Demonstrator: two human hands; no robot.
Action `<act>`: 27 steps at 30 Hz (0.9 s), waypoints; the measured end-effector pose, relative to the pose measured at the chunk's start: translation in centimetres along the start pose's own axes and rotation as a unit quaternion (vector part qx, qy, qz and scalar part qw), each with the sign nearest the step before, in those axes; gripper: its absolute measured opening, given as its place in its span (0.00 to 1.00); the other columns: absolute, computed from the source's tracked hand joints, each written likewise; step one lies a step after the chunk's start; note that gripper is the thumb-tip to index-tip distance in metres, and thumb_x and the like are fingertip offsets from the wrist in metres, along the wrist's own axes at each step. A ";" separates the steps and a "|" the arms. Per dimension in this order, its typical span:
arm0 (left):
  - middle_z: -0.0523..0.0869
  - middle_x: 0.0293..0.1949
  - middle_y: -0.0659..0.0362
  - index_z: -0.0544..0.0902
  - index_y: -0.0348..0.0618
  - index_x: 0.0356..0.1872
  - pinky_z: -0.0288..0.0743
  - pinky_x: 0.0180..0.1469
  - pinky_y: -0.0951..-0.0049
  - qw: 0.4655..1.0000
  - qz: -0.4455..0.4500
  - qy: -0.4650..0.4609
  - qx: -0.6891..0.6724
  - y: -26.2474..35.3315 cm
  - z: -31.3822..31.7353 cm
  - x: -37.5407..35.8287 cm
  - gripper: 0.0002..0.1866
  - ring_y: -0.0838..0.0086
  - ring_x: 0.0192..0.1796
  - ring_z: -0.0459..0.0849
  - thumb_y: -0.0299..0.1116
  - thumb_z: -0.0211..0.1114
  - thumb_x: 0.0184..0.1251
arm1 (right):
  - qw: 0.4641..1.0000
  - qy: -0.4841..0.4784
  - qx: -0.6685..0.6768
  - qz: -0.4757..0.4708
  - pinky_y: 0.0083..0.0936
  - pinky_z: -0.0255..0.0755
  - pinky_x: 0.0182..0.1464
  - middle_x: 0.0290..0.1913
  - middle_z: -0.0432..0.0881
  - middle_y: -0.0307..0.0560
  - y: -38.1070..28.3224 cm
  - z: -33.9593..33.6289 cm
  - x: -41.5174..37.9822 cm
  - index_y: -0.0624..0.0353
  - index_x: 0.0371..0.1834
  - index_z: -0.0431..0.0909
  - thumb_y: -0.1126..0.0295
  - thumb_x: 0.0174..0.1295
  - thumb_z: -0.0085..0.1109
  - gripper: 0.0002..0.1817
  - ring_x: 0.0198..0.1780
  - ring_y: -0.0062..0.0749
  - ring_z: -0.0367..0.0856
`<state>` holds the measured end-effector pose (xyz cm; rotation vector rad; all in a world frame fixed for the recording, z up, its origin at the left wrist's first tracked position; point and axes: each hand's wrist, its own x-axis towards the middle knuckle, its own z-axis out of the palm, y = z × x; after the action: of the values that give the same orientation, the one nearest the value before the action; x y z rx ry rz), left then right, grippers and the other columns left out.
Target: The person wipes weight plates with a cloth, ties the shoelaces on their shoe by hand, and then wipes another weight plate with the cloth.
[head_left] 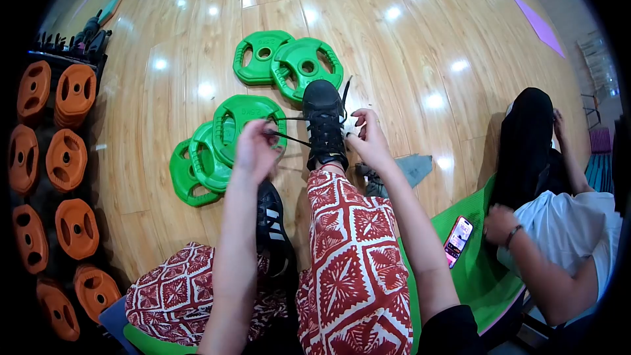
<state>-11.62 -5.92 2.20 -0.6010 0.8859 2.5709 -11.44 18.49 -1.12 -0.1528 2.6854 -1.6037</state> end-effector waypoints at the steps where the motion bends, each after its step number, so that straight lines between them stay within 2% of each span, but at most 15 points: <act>1: 0.75 0.28 0.65 0.74 0.47 0.30 0.63 0.33 0.75 0.996 0.047 0.068 0.042 0.9 -1.3 0.4 0.05 0.78 0.30 0.69 0.35 0.55 0.57 | 0.999 -0.004 0.008 0.047 0.28 0.67 0.40 0.40 0.67 0.51 0.0 0.0 0.2 0.58 0.46 0.66 0.73 0.42 0.54 0.23 0.39 0.37 0.69; 3: 0.73 0.33 0.60 0.72 0.43 0.36 0.64 0.36 0.75 0.960 0.146 0.202 0.131 1.9 -2.8 0.6 0.10 0.75 0.34 0.69 0.36 0.57 0.56 | 0.998 -0.010 -0.003 0.061 0.30 0.67 0.40 0.38 0.68 0.51 0.1 0.1 0.5 0.59 0.43 0.65 0.72 0.43 0.54 0.20 0.42 0.41 0.70; 4: 0.73 0.33 0.60 0.72 0.43 0.36 0.64 0.36 0.75 0.959 0.147 0.201 0.131 1.8 -2.8 0.9 0.10 0.75 0.34 0.69 0.36 0.57 0.56 | 0.998 -0.009 -0.003 0.060 0.30 0.67 0.40 0.38 0.68 0.51 0.1 0.2 0.5 0.59 0.43 0.65 0.72 0.43 0.54 0.20 0.42 0.41 0.70; 5: 0.71 0.35 0.57 0.69 0.40 0.37 0.64 0.37 0.71 0.835 0.309 0.315 0.329 1.2 -3.0 1.3 0.12 0.71 0.34 0.69 0.33 0.58 0.54 | 0.999 0.029 -0.027 -0.007 0.31 0.66 0.40 0.37 0.68 0.51 0.1 0.2 0.4 0.59 0.41 0.66 0.71 0.43 0.54 0.18 0.40 0.42 0.70; 6: 0.69 0.37 0.54 0.67 0.37 0.39 0.65 0.39 0.68 0.632 0.442 0.399 0.496 0.6 -2.8 1.5 0.15 0.68 0.35 0.69 0.30 0.59 0.52 | 0.994 0.066 -0.051 -0.074 0.32 0.66 0.40 0.36 0.68 0.52 0.1 0.2 0.1 0.59 0.38 0.67 0.71 0.42 0.54 0.17 0.38 0.43 0.70; 7: 0.66 0.39 0.50 0.63 0.32 0.42 0.65 0.40 0.66 0.600 0.473 0.332 0.553 0.0 -1.8 0.7 0.20 0.64 0.36 0.68 0.27 0.59 0.50 | 0.994 0.065 -0.050 -0.074 0.32 0.66 0.40 0.36 0.68 0.52 -0.2 -0.1 -0.2 0.59 0.38 0.67 0.71 0.42 0.54 0.17 0.38 0.43 0.70; 8: 0.68 0.36 0.51 0.65 0.34 0.39 0.66 0.39 0.66 0.589 0.480 0.254 0.599 -0.8 -0.5 -0.4 0.17 0.63 0.35 0.69 0.27 0.59 0.49 | 0.987 0.001 -0.099 -0.130 0.34 0.65 0.41 0.35 0.69 0.52 -0.7 -0.8 -0.7 0.59 0.35 0.67 0.71 0.42 0.55 0.15 0.38 0.44 0.70; 9: 0.71 0.32 0.52 0.69 0.37 0.36 0.67 0.39 0.67 0.646 0.427 0.122 0.622 -1.3 0.2 -1.1 0.13 0.64 0.35 0.72 0.29 0.60 0.50 | 0.970 -0.062 -0.147 -0.186 0.35 0.65 0.42 0.35 0.70 0.52 -1.2 -1.2 -1.0 0.59 0.32 0.68 0.70 0.41 0.56 0.13 0.38 0.45 0.70; 11: 0.72 0.30 0.57 0.72 0.39 0.34 0.70 0.34 0.71 0.690 0.252 -0.061 0.676 -2.6 2.0 -2.1 0.11 0.71 0.31 0.74 0.31 0.62 0.51 | 0.963 -0.104 -0.186 -0.164 0.36 0.65 0.42 0.35 0.70 0.51 -2.0 -1.0 -1.7 0.59 0.30 0.68 0.70 0.41 0.57 0.13 0.39 0.44 0.70; 12: 0.73 0.29 0.57 0.74 0.40 0.32 0.71 0.32 0.70 0.635 0.257 -0.094 0.723 -3.4 2.3 -2.0 0.11 0.70 0.31 0.76 0.33 0.63 0.51 | 0.953 -0.150 -0.225 -0.139 0.37 0.65 0.42 0.35 0.71 0.50 -2.2 -0.9 -1.9 0.58 0.28 0.68 0.69 0.40 0.58 0.12 0.40 0.43 0.70; 14: 0.75 0.29 0.57 0.74 0.40 0.32 0.71 0.33 0.67 0.556 0.256 -0.117 0.782 -4.4 2.2 -1.3 0.12 0.66 0.32 0.77 0.34 0.64 0.51 | 0.938 -0.118 -0.284 -0.162 0.35 0.65 0.38 0.32 0.74 0.46 -2.1 -0.5 -1.6 0.56 0.26 0.70 0.66 0.40 0.58 0.11 0.37 0.40 0.73; 18: 0.75 0.29 0.57 0.75 0.41 0.30 0.72 0.34 0.65 0.503 0.291 -0.124 0.804 -4.7 3.1 -0.8 0.11 0.64 0.33 0.77 0.36 0.63 0.51 | 0.866 -0.066 -0.403 -0.289 0.30 0.65 0.34 0.21 0.75 0.41 -1.6 0.5 -0.9 0.53 0.19 0.71 0.61 0.42 0.56 0.09 0.27 0.35 0.75; 20: 0.76 0.29 0.56 0.75 0.42 0.27 0.73 0.34 0.64 0.438 0.294 -0.137 0.839 -4.7 3.4 -0.8 0.09 0.63 0.34 0.78 0.36 0.62 0.51 | 0.844 -0.061 -0.422 -0.326 0.29 0.64 0.32 0.17 0.75 0.40 -1.9 0.6 -0.4 0.52 0.16 0.71 0.61 0.42 0.56 0.09 0.23 0.33 0.76; 22: 0.76 0.28 0.56 0.75 0.42 0.25 0.73 0.34 0.64 0.429 0.276 -0.128 0.851 -5.1 2.6 -0.3 0.07 0.62 0.34 0.78 0.35 0.60 0.52 | 0.821 -0.175 -0.444 -0.314 0.29 0.65 0.32 0.15 0.75 0.40 -3.3 0.1 0.2 0.51 0.12 0.73 0.62 0.41 0.56 0.08 0.21 0.32 0.77; 27: 0.75 0.26 0.54 0.75 0.40 0.25 0.72 0.33 0.64 0.478 0.341 -0.193 0.786 -4.2 0.5 0.1 0.04 0.60 0.32 0.76 0.29 0.58 0.52 | 0.803 -0.215 -0.442 -0.336 0.28 0.66 0.31 0.15 0.77 0.40 -5.6 1.1 0.8 0.50 0.10 0.75 0.63 0.39 0.56 0.07 0.23 0.31 0.79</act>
<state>-9.95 -2.51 0.40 1.0043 2.8307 0.9077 -11.74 14.78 3.30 -1.3864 2.8305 -0.0735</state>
